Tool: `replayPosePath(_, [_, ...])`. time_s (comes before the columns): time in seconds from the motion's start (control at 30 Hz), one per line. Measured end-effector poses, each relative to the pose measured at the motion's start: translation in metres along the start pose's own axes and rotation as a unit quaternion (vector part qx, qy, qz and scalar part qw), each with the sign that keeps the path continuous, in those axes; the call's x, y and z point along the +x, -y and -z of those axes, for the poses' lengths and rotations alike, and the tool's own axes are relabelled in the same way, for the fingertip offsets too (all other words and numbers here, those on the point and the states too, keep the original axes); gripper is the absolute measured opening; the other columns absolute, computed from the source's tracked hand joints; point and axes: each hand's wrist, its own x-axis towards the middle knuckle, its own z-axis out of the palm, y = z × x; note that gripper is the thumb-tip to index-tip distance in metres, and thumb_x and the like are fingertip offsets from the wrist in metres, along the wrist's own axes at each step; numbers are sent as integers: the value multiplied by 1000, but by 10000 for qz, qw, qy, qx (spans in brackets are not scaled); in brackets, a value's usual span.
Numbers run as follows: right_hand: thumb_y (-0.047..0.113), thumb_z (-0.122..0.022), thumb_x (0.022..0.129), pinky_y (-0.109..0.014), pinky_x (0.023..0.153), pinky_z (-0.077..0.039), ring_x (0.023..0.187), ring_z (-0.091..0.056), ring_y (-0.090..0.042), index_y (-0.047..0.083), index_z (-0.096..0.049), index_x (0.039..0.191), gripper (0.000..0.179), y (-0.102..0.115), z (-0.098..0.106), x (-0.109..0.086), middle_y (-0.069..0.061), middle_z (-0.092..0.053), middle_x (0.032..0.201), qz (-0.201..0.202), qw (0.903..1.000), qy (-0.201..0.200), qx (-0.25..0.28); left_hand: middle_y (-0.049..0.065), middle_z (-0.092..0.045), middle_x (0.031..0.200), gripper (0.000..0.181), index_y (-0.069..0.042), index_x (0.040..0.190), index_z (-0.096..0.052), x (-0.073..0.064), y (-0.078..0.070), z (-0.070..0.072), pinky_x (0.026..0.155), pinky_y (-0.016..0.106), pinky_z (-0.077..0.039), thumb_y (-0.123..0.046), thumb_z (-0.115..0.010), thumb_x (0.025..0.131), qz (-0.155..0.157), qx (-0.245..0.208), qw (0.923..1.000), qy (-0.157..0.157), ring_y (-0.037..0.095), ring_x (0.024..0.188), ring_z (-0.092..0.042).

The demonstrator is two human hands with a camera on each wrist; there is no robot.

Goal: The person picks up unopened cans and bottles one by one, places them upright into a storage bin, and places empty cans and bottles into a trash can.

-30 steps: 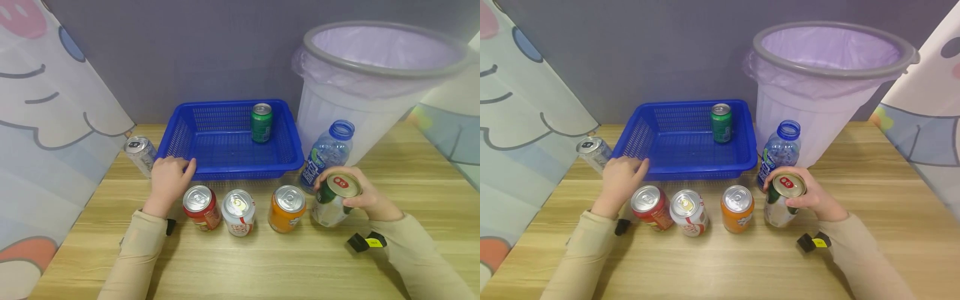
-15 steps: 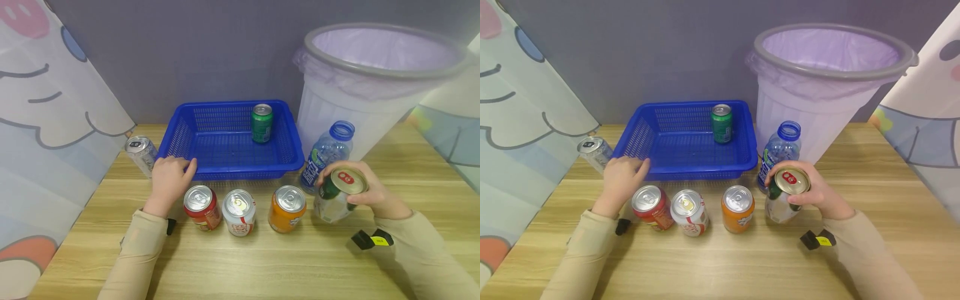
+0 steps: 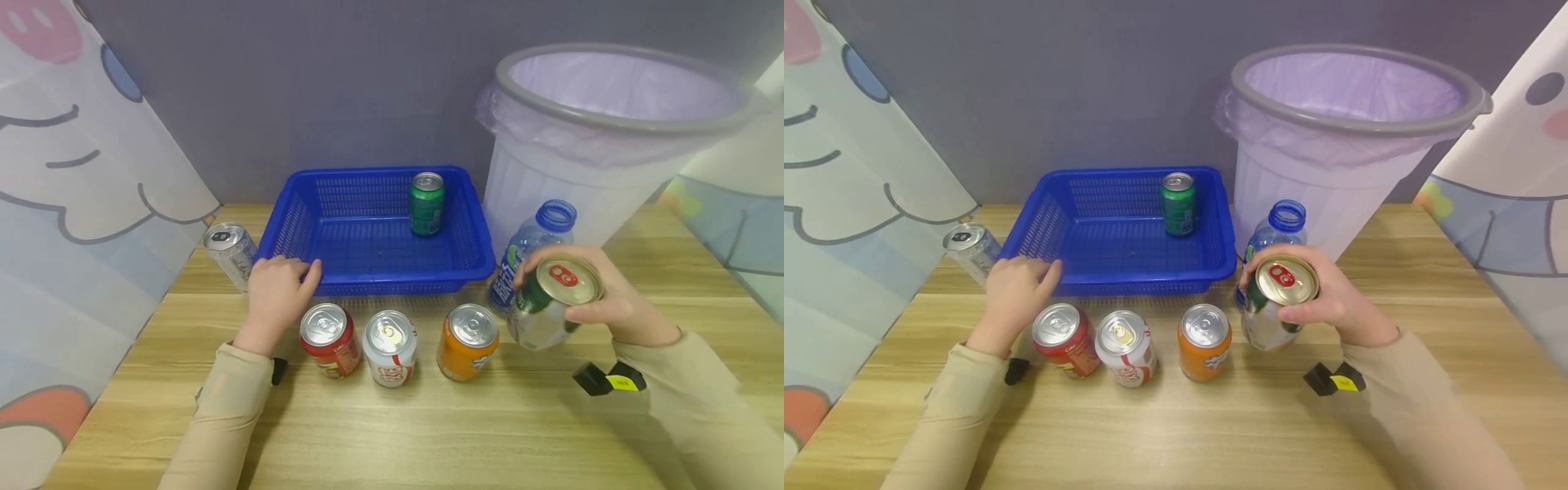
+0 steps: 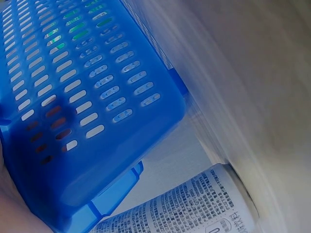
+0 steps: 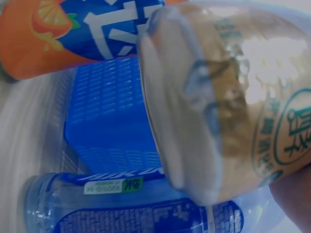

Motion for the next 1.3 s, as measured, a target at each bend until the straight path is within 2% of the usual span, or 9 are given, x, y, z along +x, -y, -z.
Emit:
replayPosePath(0.27, [-4, -58, 74, -27, 91, -46, 102, -62, -23, -12, -54, 115, 43, 3, -2, 8, -15, -66, 110, -216, 9989, -272, -318, 11, -66, 63, 45, -4, 65, -69, -1, 1, 0, 62, 43, -38, -32, -47, 93, -25, 0, 10000, 3, 32, 60, -58])
replayPosePath(0.5, [-5, -60, 74, -28, 93, -45, 102, -62, -25, -13, -54, 115, 42, 4, -4, 22, -16, -65, 108, -328, 9977, -461, -360, 10, -65, 61, 46, -5, 62, -67, -1, 0, 1, 62, 42, -37, -33, -46, 93, 1, 9, 10000, 38, 31, 59, -57])
replayPosePath(0.8, [-14, -55, 74, -28, 93, -46, 100, -63, -26, -10, -57, 112, 39, 10, -11, 37, -16, -67, 104, -706, 9911, -1124, -94, 11, -66, 62, 46, -5, 63, -67, -1, 0, 2, 62, 42, -38, -33, -46, 93, 2, 14, 10000, 60, 32, 60, -58])
replayPosePath(0.93, [-15, -56, 75, -27, 91, -47, 97, -64, -24, -7, -59, 111, 37, 11, -15, 42, -14, -68, 101, -993, 9833, -1500, -260, 11, -66, 62, 46, -5, 63, -68, -1, 0, 2, 61, 43, -37, -33, -46, 93, 6, -4, 10000, 43, 32, 61, -58])
replayPosePath(1.13, [-15, -56, 71, -24, 86, -48, 92, -64, -18, 2, -63, 104, 38, 8, -23, 55, -6, -70, 95, -1480, 9612, -2259, -572, 11, -67, 63, 46, -5, 64, -68, -1, 0, 1, 62, 43, -37, -32, -46, 93, -6, -39, 10000, -11, 32, 60, -58])
replayPosePath(1.3, [-15, -54, 73, -21, 79, -49, 89, -63, -17, 1, -63, 105, 37, 3, -27, 64, -9, -70, 96, -1660, 9457, -2731, -584, 11, -66, 62, 46, -5, 64, -68, -1, 0, 1, 62, 42, -37, -33, -47, 93, -18, -39, 10000, -20, 32, 60, -58])
